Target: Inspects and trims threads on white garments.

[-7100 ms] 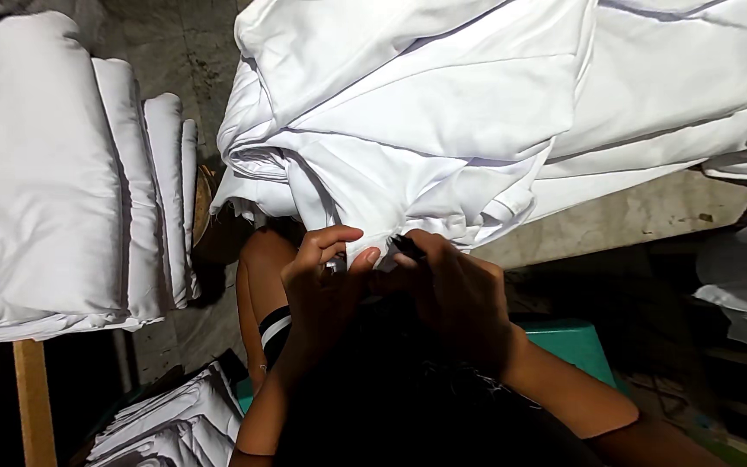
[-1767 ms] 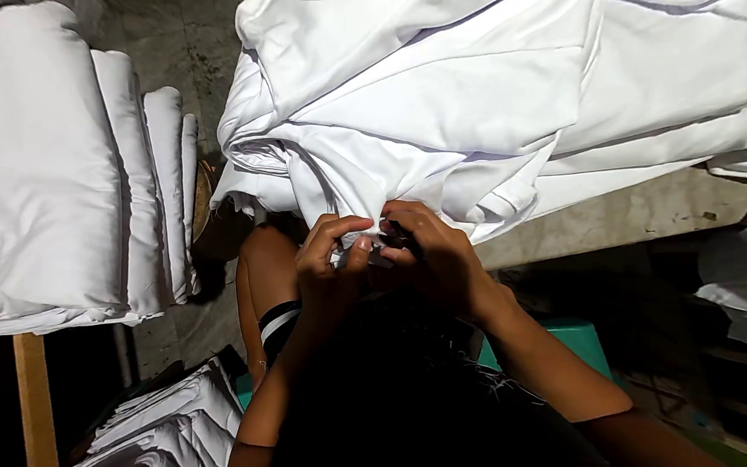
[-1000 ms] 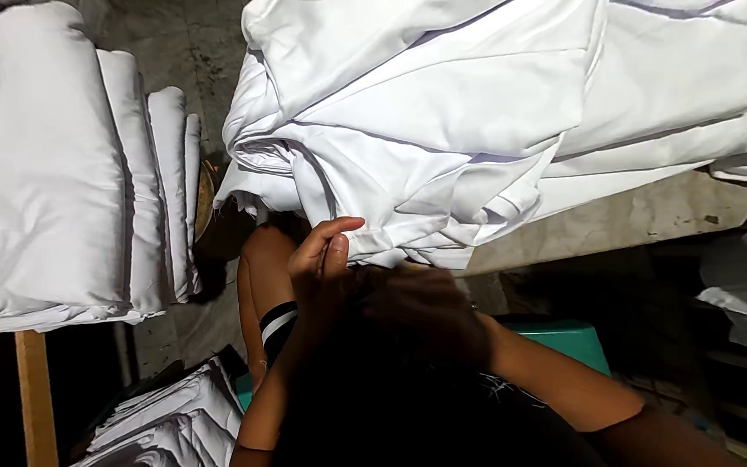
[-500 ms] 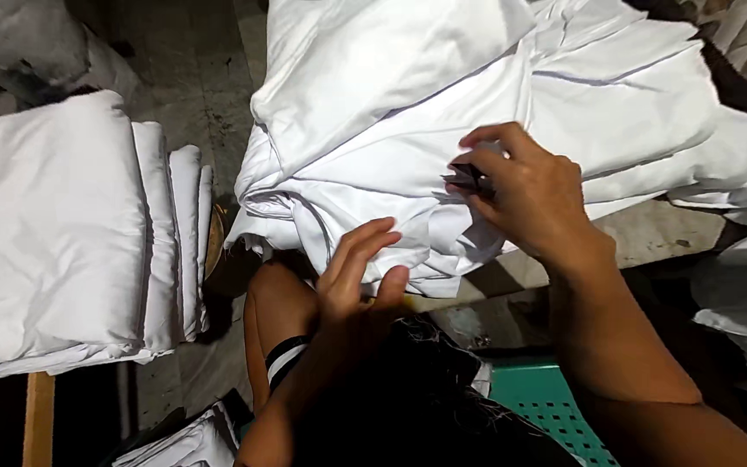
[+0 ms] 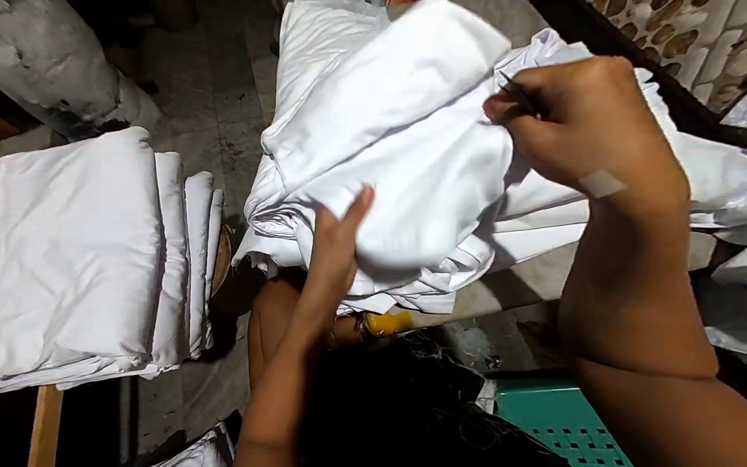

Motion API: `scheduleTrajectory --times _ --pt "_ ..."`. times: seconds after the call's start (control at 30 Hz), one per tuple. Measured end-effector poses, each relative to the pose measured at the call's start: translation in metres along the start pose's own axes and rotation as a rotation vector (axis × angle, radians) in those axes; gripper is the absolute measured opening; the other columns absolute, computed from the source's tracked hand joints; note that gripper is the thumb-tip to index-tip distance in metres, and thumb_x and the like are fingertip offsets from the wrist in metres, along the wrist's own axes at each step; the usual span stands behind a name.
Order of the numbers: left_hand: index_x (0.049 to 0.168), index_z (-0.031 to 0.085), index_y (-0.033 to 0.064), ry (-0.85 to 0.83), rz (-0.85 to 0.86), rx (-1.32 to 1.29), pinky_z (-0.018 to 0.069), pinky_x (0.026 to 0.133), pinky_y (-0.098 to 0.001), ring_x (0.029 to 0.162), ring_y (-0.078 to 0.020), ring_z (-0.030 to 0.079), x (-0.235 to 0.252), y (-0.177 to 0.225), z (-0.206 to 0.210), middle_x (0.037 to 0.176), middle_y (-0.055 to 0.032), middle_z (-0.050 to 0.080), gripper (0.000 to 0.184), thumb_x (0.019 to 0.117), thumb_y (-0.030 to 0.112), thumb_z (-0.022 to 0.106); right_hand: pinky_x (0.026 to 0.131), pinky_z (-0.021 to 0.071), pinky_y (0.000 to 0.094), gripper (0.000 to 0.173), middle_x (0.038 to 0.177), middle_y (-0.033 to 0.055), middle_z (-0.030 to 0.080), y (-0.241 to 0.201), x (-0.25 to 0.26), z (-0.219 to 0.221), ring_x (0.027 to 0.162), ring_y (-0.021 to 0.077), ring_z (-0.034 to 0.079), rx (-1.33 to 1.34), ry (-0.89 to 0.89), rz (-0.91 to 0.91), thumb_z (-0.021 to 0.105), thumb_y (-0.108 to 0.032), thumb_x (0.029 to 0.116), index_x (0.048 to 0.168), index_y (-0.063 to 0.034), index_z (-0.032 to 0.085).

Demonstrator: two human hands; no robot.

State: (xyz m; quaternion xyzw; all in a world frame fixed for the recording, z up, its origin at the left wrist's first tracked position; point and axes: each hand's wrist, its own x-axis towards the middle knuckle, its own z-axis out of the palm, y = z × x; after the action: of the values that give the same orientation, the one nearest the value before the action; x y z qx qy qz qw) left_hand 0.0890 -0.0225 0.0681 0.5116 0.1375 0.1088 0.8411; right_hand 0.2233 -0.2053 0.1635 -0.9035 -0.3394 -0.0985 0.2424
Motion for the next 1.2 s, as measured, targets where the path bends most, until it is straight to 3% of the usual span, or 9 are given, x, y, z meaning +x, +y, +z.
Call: scheduleTrajectory --times 0.07,0.17,0.23,0.33,0.5,0.63,0.8,1.0,1.2 --pt "0.116 0.059 0.0082 0.035 -0.075 0.087 0.0615 0.072 -0.0268 0.076 -0.0050 0.071 -0.034 -0.009 -0.017 0.088 0.0034 0.072 0.018 0.1067 0.014 0.044 0.063 0.0448 0.0623 0.025 0.086 0.0282 0.063 -0.004 -0.030 0.002 0.072 0.0434 0.062 -0.038 0.061 -0.022 0.048 -0.011 0.1047 0.104 0.0090 0.062" --pt "0.086 0.058 0.0071 -0.013 -0.046 0.295 0.0456 0.052 -0.0131 0.051 0.0064 0.050 -0.068 -0.051 -0.055 0.060 0.0137 0.053 0.026 0.1041 0.006 0.039 0.059 0.0464 0.0309 0.030 0.089 0.0158 0.062 -0.018 -0.084 0.042 0.071 0.0192 0.056 0.097 0.080 -0.348 0.056 -0.026 0.1001 0.101 0.0028 0.064" --pt "0.079 0.059 0.0074 -0.082 0.110 0.427 0.0440 0.056 -0.0115 0.056 0.0088 0.048 -0.089 -0.078 -0.085 0.063 0.0140 0.050 0.031 0.1054 0.012 0.044 0.050 0.0491 0.0299 0.039 0.097 0.0150 0.067 -0.030 -0.113 0.089 0.064 0.0191 0.062 0.175 -0.039 -0.438 0.065 -0.045 0.0934 0.097 -0.0068 0.071" --pt "0.078 0.061 -0.0012 0.082 0.262 0.664 0.0466 0.059 -0.0134 0.059 0.0065 0.052 -0.106 -0.087 -0.114 0.064 0.0066 0.055 0.031 0.1028 0.011 0.047 0.040 0.0452 0.0398 0.015 0.108 0.0236 0.068 -0.026 -0.127 0.129 0.051 0.0289 0.060 0.098 -0.091 -0.440 0.070 -0.012 0.0829 0.096 -0.0048 0.074" --pt "0.106 0.065 0.0038 0.271 0.715 1.005 0.0473 0.094 -0.0198 0.108 -0.0069 0.059 -0.096 -0.057 -0.089 0.111 -0.0079 0.063 0.032 0.0940 0.033 0.071 0.052 0.0462 0.0270 0.013 0.103 0.0167 0.069 -0.028 -0.123 0.117 0.064 0.0178 0.061 0.260 0.048 -0.530 0.056 -0.009 0.0995 0.093 -0.0031 0.066" --pt "0.086 0.072 0.0094 0.251 1.004 0.944 0.0482 0.095 -0.0290 0.106 -0.0197 0.059 -0.048 -0.054 -0.048 0.104 -0.0109 0.063 0.010 0.0853 0.019 0.072 0.054 0.0458 0.0273 0.013 0.088 0.0122 0.073 -0.053 -0.123 0.090 0.064 0.0169 0.063 0.249 0.133 -0.543 0.054 -0.009 0.1001 0.095 -0.0050 0.065" --pt "0.095 0.072 0.0000 0.242 0.827 0.436 0.0511 0.091 -0.0194 0.102 -0.0056 0.063 -0.023 -0.040 -0.040 0.103 -0.0025 0.067 0.014 0.0849 -0.008 0.067 0.053 0.0432 0.0282 0.013 0.079 0.0140 0.061 -0.056 -0.092 0.081 0.062 0.0192 0.056 0.063 0.312 -0.402 0.053 -0.007 0.1010 0.099 0.0021 0.063" --pt "0.135 0.059 0.0189 -0.011 0.284 -0.408 0.0575 0.095 -0.0305 0.105 -0.0085 0.070 -0.039 -0.036 -0.042 0.116 0.0032 0.071 0.031 0.1040 0.016 0.055 0.051 0.0479 0.0541 0.019 0.102 0.0274 0.062 -0.046 -0.054 0.134 0.070 0.0432 0.065 0.073 0.105 -0.030 0.063 -0.002 0.0945 0.112 0.0065 0.064" --pt "0.097 0.073 0.0196 0.208 0.500 -0.113 0.0590 0.071 -0.0201 0.077 0.0008 0.069 -0.045 -0.044 -0.047 0.085 0.0099 0.074 0.008 0.0979 0.015 0.067 0.062 0.0485 0.0437 0.032 0.097 0.0218 0.062 -0.083 -0.106 0.115 0.074 0.0300 0.062 0.221 0.010 -0.115 0.053 -0.020 0.1020 0.116 0.0092 0.056"
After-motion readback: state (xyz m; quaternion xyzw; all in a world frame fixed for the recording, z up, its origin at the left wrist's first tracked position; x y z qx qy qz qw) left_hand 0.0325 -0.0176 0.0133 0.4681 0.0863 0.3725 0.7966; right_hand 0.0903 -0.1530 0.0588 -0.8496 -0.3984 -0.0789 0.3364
